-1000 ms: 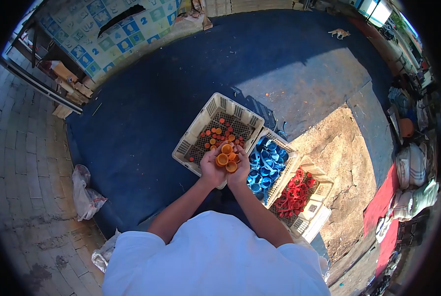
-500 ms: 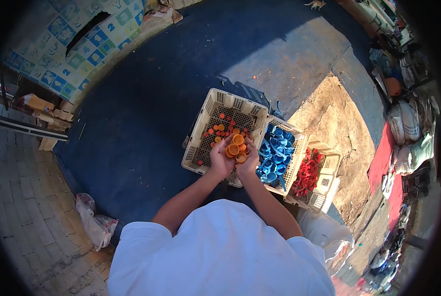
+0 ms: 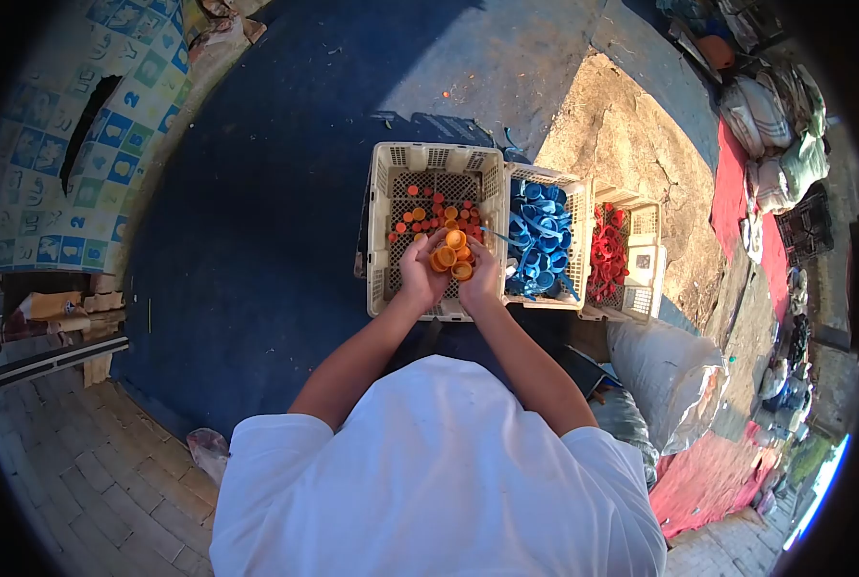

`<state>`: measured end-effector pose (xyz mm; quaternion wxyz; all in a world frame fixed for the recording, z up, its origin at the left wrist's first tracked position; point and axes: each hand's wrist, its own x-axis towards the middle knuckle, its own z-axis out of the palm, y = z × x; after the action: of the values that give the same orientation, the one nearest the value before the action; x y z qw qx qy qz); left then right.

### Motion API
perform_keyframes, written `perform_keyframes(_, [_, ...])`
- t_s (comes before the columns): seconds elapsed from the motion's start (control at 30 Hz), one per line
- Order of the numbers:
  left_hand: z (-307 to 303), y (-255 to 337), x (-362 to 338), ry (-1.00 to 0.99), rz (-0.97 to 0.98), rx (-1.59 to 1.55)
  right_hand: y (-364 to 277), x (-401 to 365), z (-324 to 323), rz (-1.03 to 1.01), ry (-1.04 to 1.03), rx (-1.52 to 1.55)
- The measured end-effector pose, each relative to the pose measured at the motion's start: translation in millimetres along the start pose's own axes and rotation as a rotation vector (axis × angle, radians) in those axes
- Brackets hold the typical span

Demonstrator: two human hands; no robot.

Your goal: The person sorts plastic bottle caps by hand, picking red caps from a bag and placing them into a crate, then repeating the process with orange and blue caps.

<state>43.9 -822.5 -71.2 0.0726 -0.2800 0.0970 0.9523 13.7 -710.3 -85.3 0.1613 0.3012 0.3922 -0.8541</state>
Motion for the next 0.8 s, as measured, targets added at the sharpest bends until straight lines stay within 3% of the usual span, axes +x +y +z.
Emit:
perform_keyframes(0.47, [-36, 12, 24, 0.076, 0.022, 0.077, 31, 38, -8, 0.125, 0.069, 0.112])
perform_keyframes(0.8, [-35, 15, 20, 0.095, -0.002, 0.069, 29, 34, -16, 0.168, 0.033, 0.030])
